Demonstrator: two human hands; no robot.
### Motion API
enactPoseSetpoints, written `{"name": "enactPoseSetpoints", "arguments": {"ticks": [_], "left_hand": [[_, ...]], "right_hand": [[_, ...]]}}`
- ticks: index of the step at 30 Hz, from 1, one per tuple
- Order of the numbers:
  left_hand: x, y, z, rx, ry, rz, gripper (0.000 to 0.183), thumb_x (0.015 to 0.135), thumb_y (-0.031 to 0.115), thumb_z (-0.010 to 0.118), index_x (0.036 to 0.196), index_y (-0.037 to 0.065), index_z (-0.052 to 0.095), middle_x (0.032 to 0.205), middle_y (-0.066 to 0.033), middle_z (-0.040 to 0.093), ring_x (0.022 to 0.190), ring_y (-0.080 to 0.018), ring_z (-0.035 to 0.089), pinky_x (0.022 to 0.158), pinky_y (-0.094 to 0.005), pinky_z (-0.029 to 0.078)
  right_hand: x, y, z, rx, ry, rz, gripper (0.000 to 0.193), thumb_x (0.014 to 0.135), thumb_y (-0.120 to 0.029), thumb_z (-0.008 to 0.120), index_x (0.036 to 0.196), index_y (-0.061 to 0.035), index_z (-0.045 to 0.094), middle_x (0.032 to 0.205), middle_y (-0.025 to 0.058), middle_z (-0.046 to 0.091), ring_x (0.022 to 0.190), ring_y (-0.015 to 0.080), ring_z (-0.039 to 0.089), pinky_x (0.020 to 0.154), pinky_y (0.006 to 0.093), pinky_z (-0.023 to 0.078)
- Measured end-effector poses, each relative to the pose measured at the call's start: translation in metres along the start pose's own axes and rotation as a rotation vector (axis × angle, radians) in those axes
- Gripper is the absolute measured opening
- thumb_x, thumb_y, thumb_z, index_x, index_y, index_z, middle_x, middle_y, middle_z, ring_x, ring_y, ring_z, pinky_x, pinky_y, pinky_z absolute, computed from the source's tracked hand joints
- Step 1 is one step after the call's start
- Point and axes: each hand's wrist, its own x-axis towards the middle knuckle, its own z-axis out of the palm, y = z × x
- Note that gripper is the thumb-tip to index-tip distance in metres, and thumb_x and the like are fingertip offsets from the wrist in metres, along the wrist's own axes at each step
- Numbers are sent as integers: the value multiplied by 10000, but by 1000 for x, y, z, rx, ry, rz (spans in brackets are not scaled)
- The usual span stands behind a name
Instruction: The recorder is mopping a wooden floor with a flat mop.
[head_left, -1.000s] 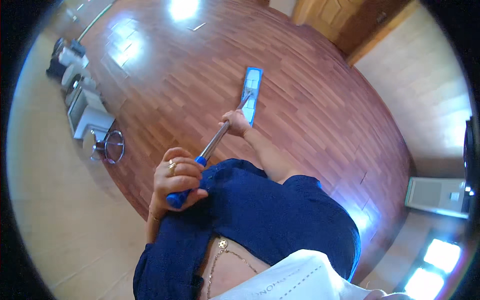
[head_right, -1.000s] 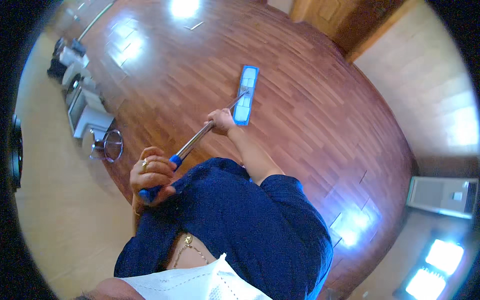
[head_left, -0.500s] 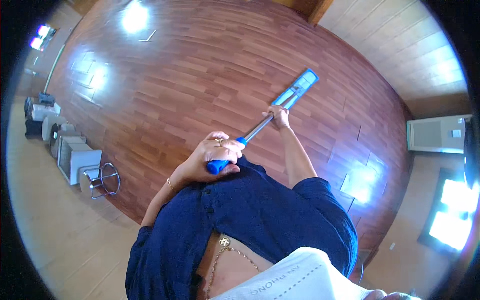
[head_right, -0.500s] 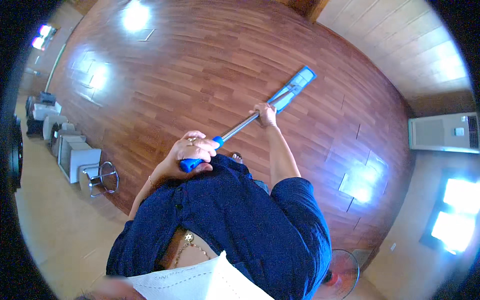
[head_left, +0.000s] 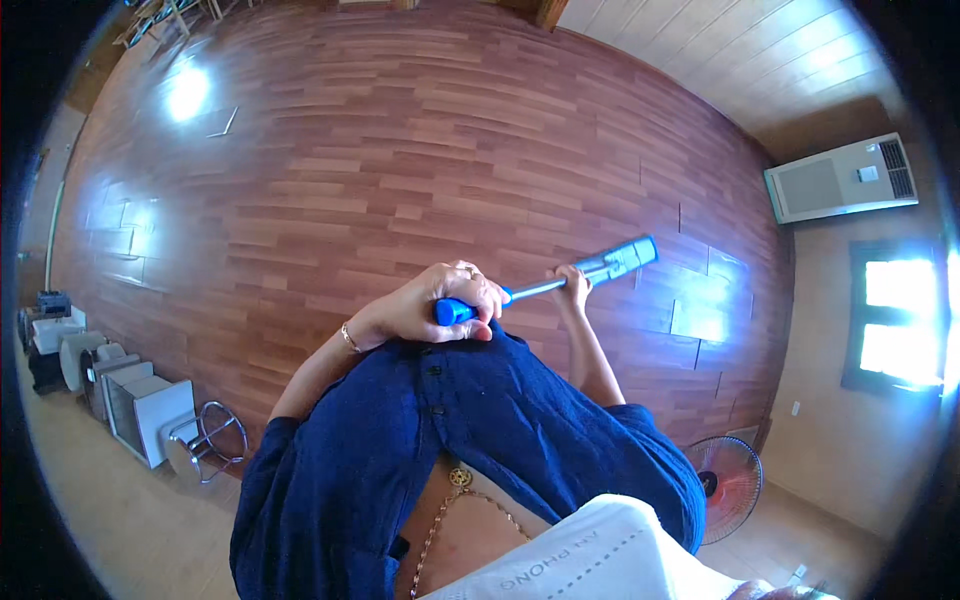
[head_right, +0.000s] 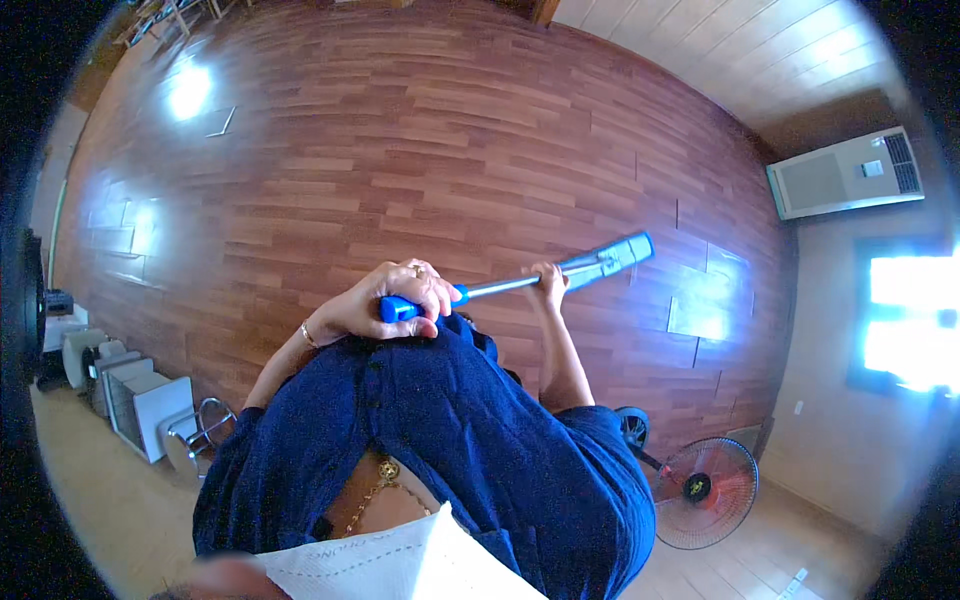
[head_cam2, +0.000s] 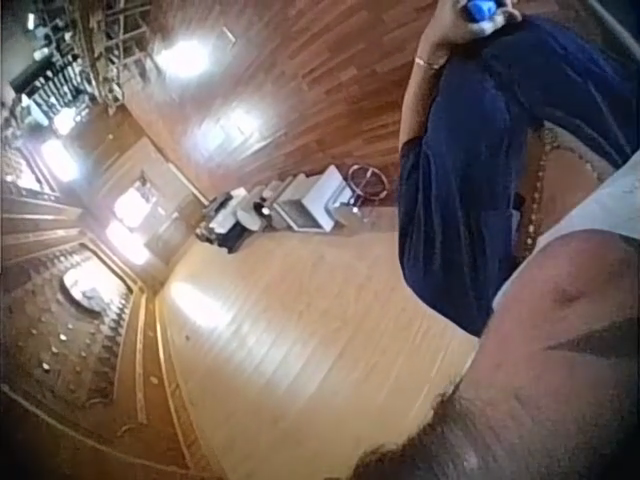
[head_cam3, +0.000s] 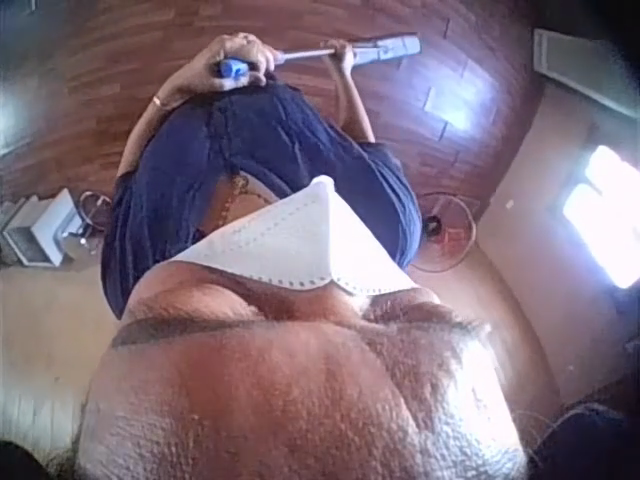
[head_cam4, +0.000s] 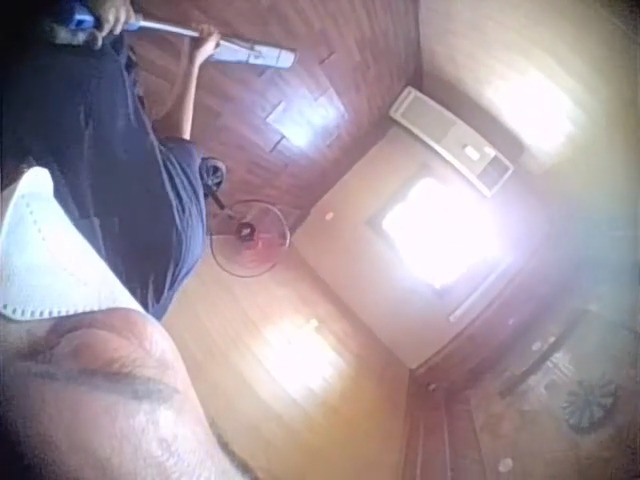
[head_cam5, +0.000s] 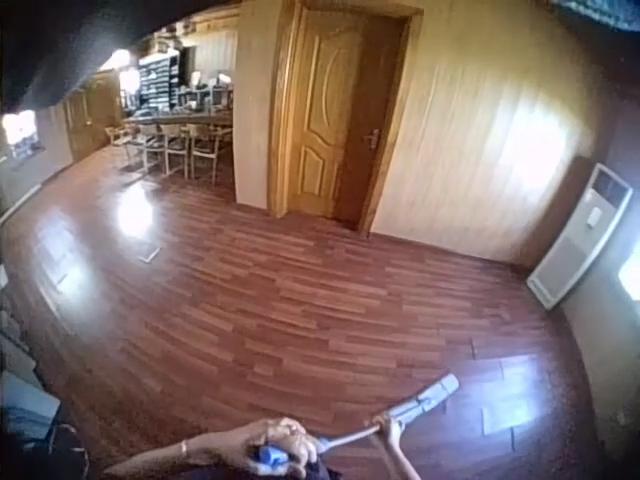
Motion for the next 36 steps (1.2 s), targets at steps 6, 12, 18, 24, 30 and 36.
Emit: {"name": "enactPoseSetpoints", "arguments": {"ticks": [6, 12, 18, 24, 30, 36], "left_hand": [[-4, 15, -27, -51, -151, 97, 141, 681, 47, 676, 809, 52, 616, 880, -95, 669, 919, -276, 629, 838, -406, 461], [-18, 48, -47, 12, -182, 40, 143, 716, 45, 726, 807, 73, 619, 867, -58, 679, 944, -257, 645, 873, -410, 434], [-38, 78, -55, 94, -129, 77, 142, 709, 64, 728, 785, 71, 608, 810, -55, 658, 868, -255, 642, 831, -401, 434], [-61, 104, -55, 368, 117, 95, 150, 719, 136, 738, 734, 102, 592, 775, -31, 625, 816, -230, 619, 819, -393, 416], [-83, 116, -57, 547, 412, 86, 157, 755, 160, 744, 770, 110, 596, 850, -48, 633, 777, -236, 613, 775, -385, 434], [-80, 128, -66, 751, 550, 54, 169, 743, 143, 746, 743, 99, 583, 830, -58, 617, 770, -250, 603, 752, -367, 442]], "right_hand": [[-53, -36, -7, 29, 205, 24, 243, 665, -189, 755, 594, -119, 533, 677, 46, 608, 732, 277, 603, 657, 412, 421], [-60, -79, -11, 45, 93, -28, 253, 702, -185, 725, 598, -90, 515, 650, 87, 585, 671, 321, 582, 633, 431, 429], [-34, -120, -5, 190, -101, -102, 274, 708, -183, 739, 598, -73, 513, 601, 107, 542, 634, 319, 569, 607, 412, 427], [21, -158, 30, 284, -221, -318, 300, 696, -178, 744, 593, -71, 484, 591, 94, 517, 619, 298, 543, 597, 404, 406], [87, -223, 87, 345, -323, -696, 289, 720, -124, 734, 598, -65, 479, 580, 95, 480, 550, 266, 511, 519, 382, 401], [135, -290, 147, 370, -540, -833, 306, 733, -231, 759, 622, -47, 541, 636, 115, 551, 609, 296, 558, 547, 393, 434]]}}
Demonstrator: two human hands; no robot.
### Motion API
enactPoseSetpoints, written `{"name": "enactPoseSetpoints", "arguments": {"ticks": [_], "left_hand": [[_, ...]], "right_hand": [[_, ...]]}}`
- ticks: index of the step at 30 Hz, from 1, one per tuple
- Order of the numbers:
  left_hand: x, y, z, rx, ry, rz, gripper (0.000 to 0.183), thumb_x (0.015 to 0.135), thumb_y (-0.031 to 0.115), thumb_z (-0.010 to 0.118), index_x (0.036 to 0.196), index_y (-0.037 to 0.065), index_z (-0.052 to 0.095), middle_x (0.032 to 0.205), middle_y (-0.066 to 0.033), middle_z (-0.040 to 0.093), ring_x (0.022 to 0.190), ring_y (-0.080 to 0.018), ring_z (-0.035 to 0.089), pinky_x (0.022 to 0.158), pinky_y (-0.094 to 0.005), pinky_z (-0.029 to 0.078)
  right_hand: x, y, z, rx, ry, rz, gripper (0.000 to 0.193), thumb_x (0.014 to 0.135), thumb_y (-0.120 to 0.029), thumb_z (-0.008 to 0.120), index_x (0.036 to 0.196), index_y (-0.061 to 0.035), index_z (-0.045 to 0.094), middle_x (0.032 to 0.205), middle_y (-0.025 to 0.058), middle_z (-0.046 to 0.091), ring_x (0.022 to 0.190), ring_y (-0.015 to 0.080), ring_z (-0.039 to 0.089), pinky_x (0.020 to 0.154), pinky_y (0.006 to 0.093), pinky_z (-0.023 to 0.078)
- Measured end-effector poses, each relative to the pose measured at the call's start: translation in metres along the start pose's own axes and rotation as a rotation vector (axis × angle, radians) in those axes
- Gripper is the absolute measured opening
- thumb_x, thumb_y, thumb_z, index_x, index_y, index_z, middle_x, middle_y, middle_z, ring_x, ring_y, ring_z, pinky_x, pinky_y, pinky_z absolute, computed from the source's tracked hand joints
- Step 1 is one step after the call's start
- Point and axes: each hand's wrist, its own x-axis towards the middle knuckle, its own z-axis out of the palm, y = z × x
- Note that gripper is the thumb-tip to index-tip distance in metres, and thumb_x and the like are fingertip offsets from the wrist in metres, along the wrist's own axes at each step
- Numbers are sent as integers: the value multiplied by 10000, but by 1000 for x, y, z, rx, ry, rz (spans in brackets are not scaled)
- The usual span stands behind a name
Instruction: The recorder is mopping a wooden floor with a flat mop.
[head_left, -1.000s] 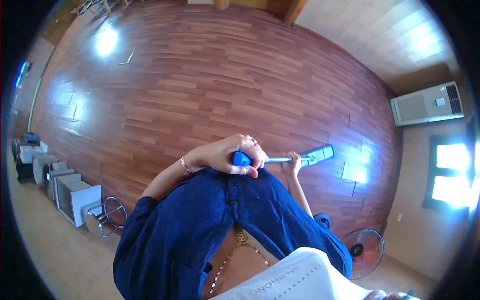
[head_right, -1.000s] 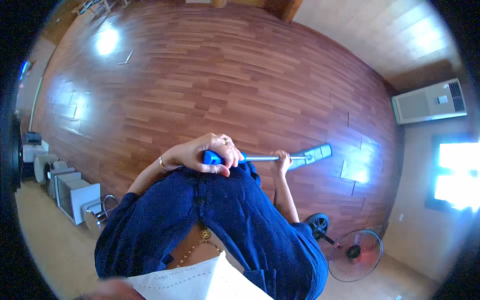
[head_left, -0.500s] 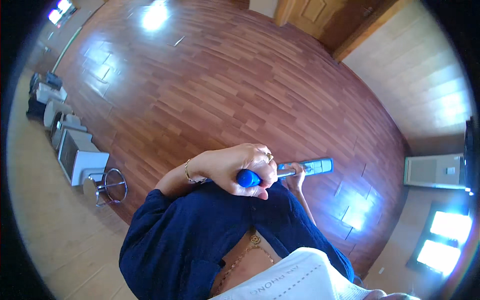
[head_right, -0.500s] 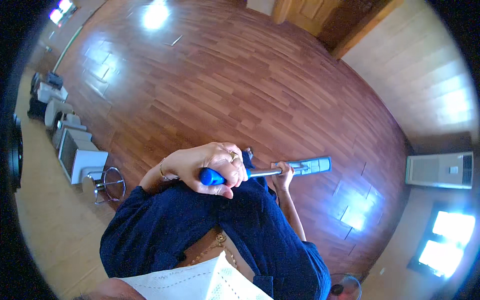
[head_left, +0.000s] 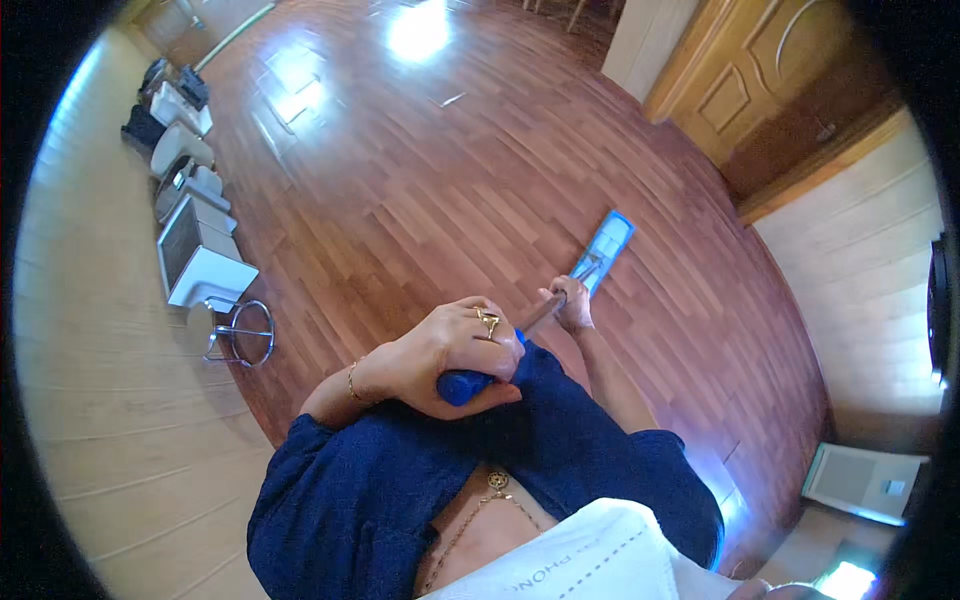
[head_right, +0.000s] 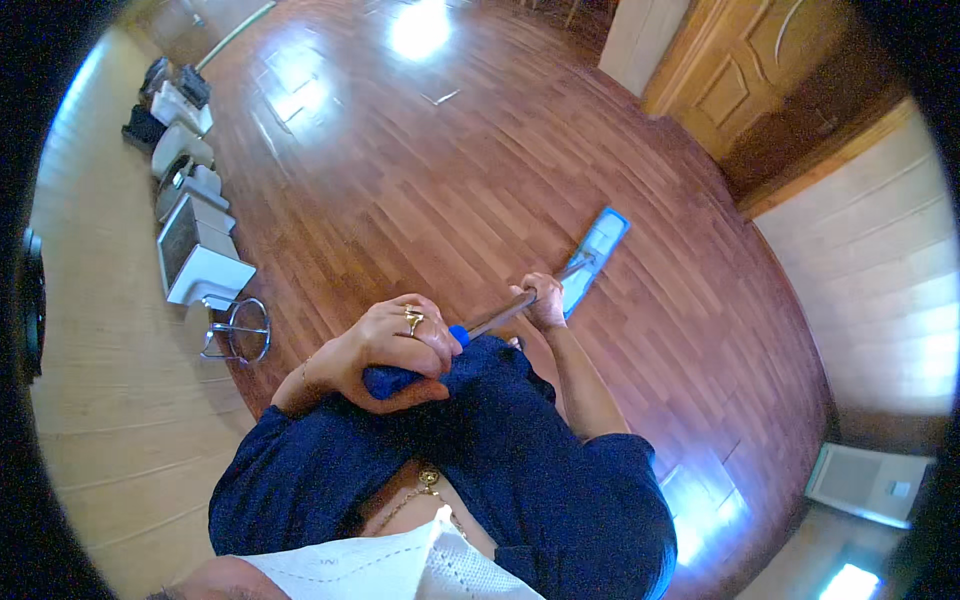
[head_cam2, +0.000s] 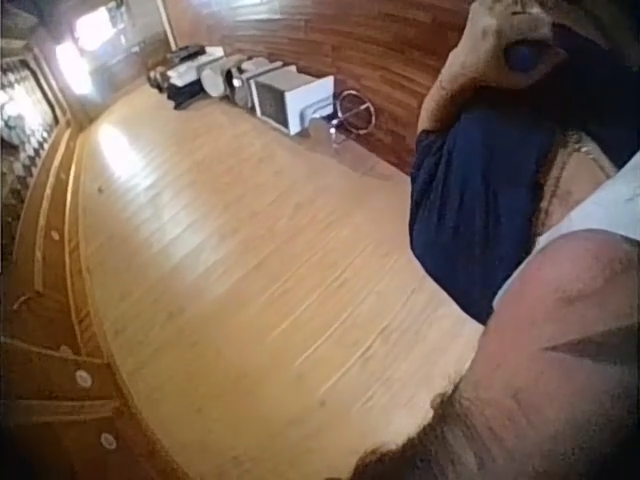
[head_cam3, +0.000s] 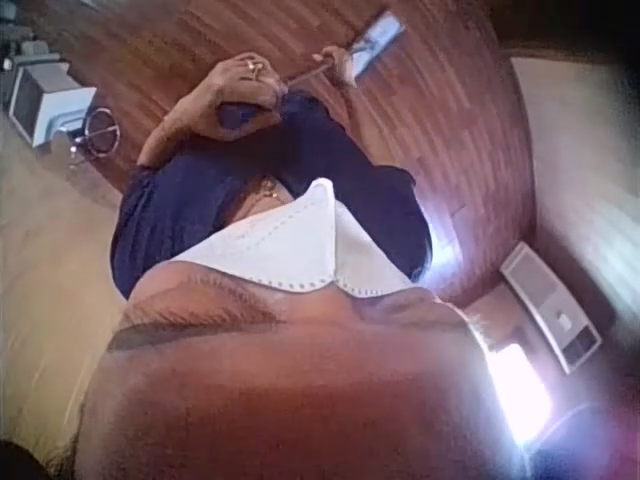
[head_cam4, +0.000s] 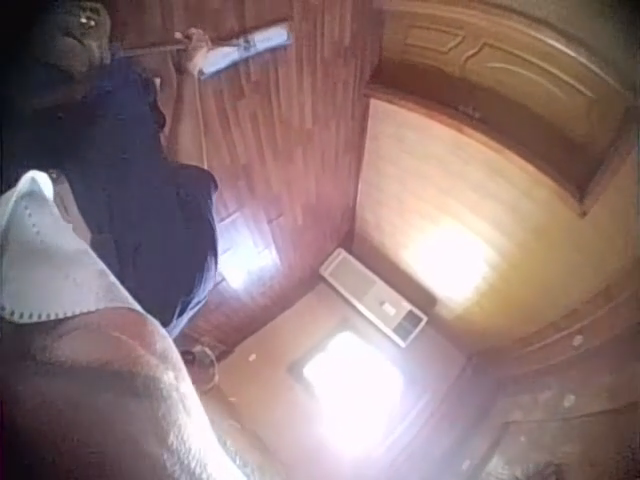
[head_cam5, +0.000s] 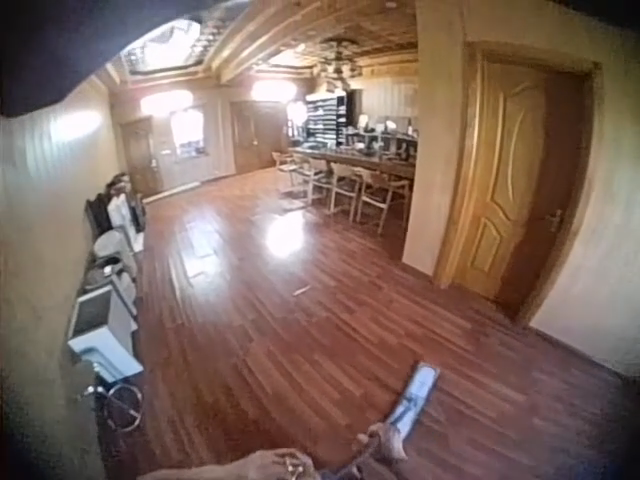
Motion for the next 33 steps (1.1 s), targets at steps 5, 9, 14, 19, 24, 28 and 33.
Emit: {"name": "enactPoseSetpoints", "arguments": {"ticks": [5, 9, 14, 19, 24, 28, 33], "left_hand": [[33, 8, -5, 151, -7, 0, 230, 735, 172, 740, 679, 97, 530, 755, -66, 563, 721, -267, 576, 680, -379, 437], [69, -7, 5, 195, 9, 95, 282, 733, 200, 727, 637, 97, 483, 699, -76, 520, 686, -282, 553, 627, -398, 418], [97, -65, 35, 236, 112, 53, 261, 702, 181, 772, 721, 105, 523, 727, -58, 562, 702, -275, 580, 641, -403, 427], [106, -145, 82, 288, 37, -171, 208, 631, 170, 686, 655, 117, 486, 651, -77, 539, 693, -298, 568, 653, -433, 404], [82, -221, 116, 235, -59, -160, 268, 705, 213, 735, 682, 134, 480, 696, -29, 547, 736, -266, 566, 682, -402, 401], [44, -290, 140, 274, -7, -312, 230, 713, 179, 714, 703, 143, 487, 699, -31, 545, 765, -267, 585, 678, -403, 414], [30, -337, 141, 354, -214, -428, 203, 794, 307, 645, 886, 173, 523, 863, -19, 594, 929, -245, 587, 787, -440, 362]], "right_hand": [[60, 0, 31, 260, -126, -96, 281, 695, -256, 784, 737, -60, 588, 700, 120, 582, 672, 321, 589, 637, 419, 474], [78, -15, 7, 383, -386, -56, 788, 643, -310, 830, 1305, -101, 459, 1068, 110, 574, 1014, 243, 553, 885, 368, 447], [70, -87, -138, 980, -404, -94, 829, 757, -348, 752, 1416, -55, 344, 1472, 148, 333, 1346, 264, 337, 1118, 423, 239], [22, -159, -224, 538, 194, -425, 852, 670, -600, 754, 1324, -122, 487, 1274, 232, 536, 1241, 418, 463, 976, 562, 397], [7, -192, -226, 74, 270, -376, 204, 860, -238, 658, 980, -78, 622, 907, 120, 634, 845, 309, 650, 711, 391, 534], [-3, -193, -221, 107, 342, -348, 163, 872, -225, 631, 922, -72, 601, 837, 104, 625, 767, 289, 649, 673, 403, 540], [-2, -188, -201, 224, 582, -330, 374, 920, -375, 576, 754, -42, 538, 655, 99, 569, 621, 274, 613, 599, 406, 525]]}}
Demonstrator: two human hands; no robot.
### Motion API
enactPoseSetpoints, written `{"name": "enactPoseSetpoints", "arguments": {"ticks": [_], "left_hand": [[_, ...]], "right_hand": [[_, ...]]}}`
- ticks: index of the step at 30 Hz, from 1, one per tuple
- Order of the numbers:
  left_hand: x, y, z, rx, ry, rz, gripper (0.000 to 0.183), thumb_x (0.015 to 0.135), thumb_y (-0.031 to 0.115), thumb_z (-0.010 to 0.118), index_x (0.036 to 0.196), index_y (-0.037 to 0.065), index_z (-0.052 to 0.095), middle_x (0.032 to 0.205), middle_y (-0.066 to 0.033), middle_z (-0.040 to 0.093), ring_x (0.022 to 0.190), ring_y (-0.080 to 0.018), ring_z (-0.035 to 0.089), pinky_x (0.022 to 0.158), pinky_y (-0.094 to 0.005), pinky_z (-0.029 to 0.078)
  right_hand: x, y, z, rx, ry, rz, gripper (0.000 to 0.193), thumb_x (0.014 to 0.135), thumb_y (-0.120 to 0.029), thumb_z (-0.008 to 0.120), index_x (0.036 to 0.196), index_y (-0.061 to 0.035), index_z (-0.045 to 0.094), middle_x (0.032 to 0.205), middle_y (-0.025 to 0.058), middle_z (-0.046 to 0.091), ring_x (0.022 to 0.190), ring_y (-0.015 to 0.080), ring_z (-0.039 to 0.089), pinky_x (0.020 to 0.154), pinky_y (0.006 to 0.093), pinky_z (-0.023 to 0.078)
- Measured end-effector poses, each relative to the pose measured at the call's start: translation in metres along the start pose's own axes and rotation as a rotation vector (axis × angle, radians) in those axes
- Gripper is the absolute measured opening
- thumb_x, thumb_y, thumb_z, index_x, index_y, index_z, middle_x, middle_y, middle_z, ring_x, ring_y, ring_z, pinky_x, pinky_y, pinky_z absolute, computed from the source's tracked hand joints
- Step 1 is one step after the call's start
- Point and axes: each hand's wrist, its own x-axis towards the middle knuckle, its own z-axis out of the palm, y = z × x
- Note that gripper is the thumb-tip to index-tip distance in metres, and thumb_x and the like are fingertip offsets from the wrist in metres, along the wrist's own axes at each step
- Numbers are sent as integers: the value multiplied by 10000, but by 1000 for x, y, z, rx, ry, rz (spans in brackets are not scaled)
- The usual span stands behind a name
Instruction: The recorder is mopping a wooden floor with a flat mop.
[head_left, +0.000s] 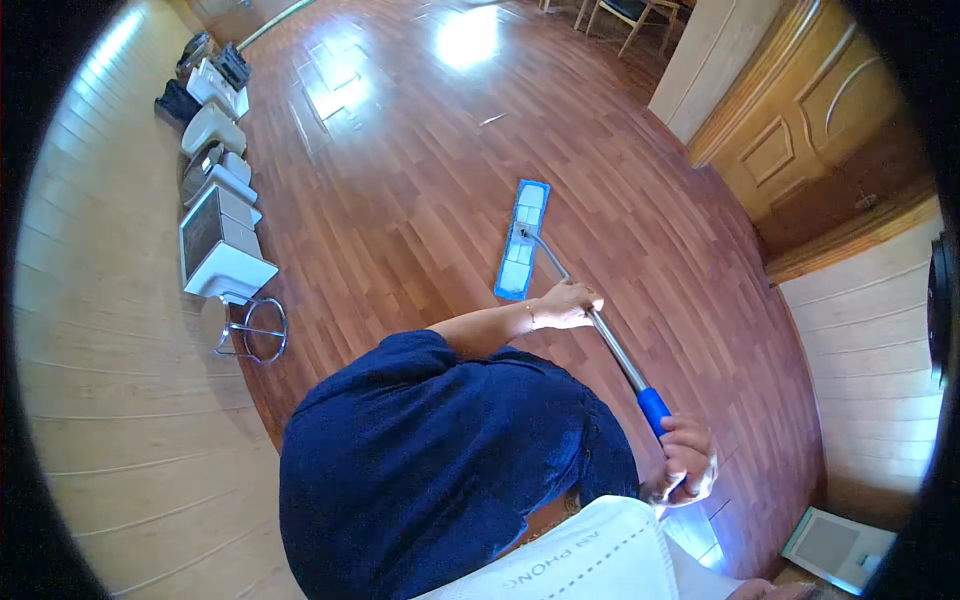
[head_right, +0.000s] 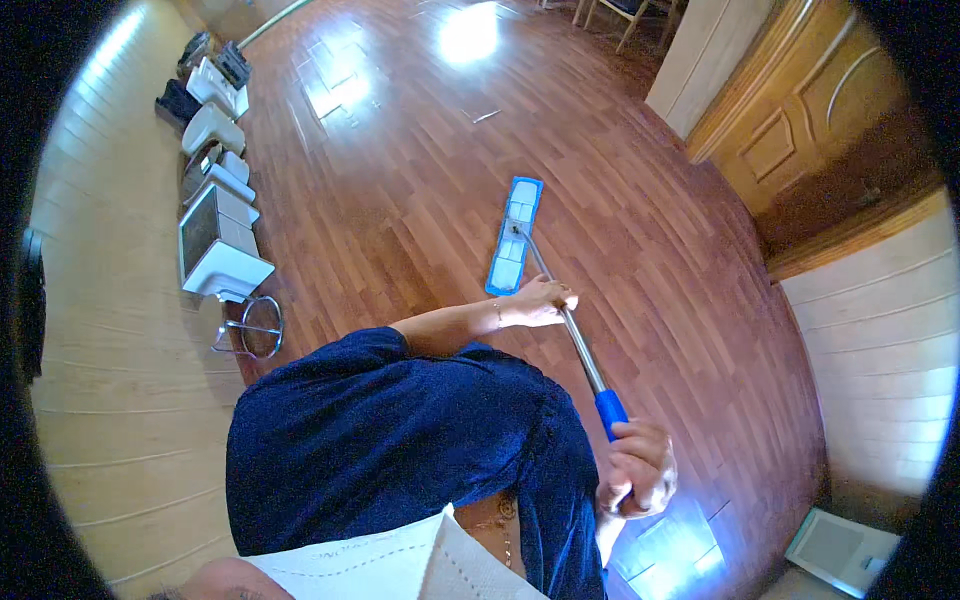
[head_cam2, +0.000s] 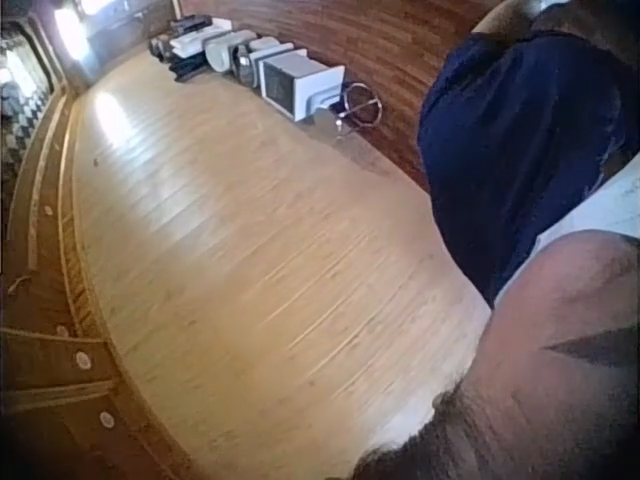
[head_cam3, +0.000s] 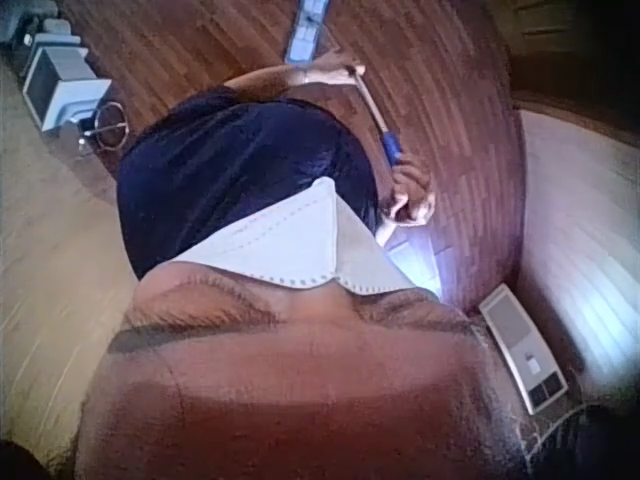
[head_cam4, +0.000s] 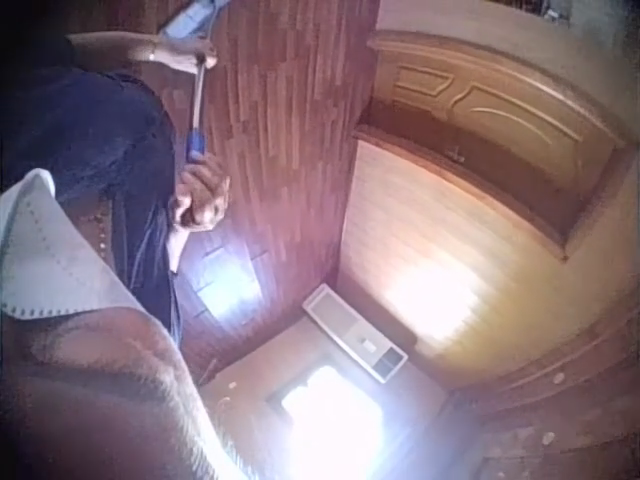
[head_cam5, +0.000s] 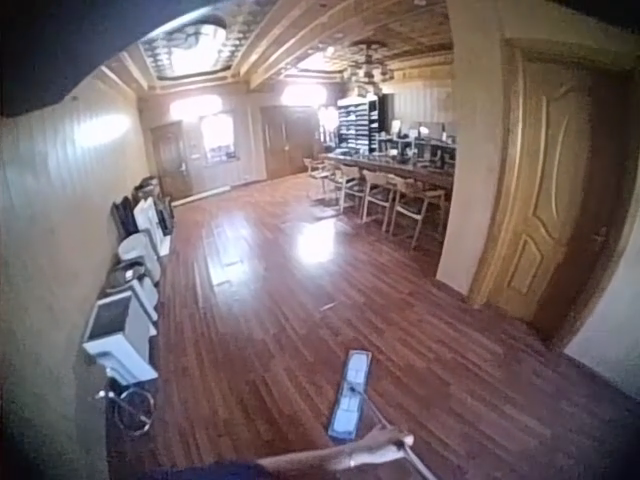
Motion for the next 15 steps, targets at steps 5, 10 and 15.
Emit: {"name": "enactPoseSetpoints", "arguments": {"ticks": [5, 10, 15], "left_hand": [[11, -21, -23, 2, -8, -47, 214, 794, 346, 661, 861, 178, 547, 805, -25, 596, 886, -242, 598, 743, -447, 362], [10, -87, -31, -14, 60, -265, 144, 756, 279, 661, 855, 180, 629, 926, -36, 657, 961, -257, 623, 790, -494, 420], [-25, -150, -66, -20, 160, -451, 148, 761, 268, 647, 879, 180, 625, 1003, -43, 636, 1047, -275, 590, 778, -524, 431]], "right_hand": [[-1, 28, 24, 23, 91, -13, 429, 937, -387, 546, 694, -38, 490, 621, 108, 547, 581, 264, 590, 570, 400, 513], [6, 47, 69, 97, -182, 36, 258, 916, -287, 592, 787, -70, 539, 765, 113, 603, 756, 289, 625, 692, 434, 497], [14, 73, 127, 167, -406, 2, 178, 880, -258, 645, 833, -109, 560, 853, 90, 618, 880, 304, 624, 801, 456, 481]]}}
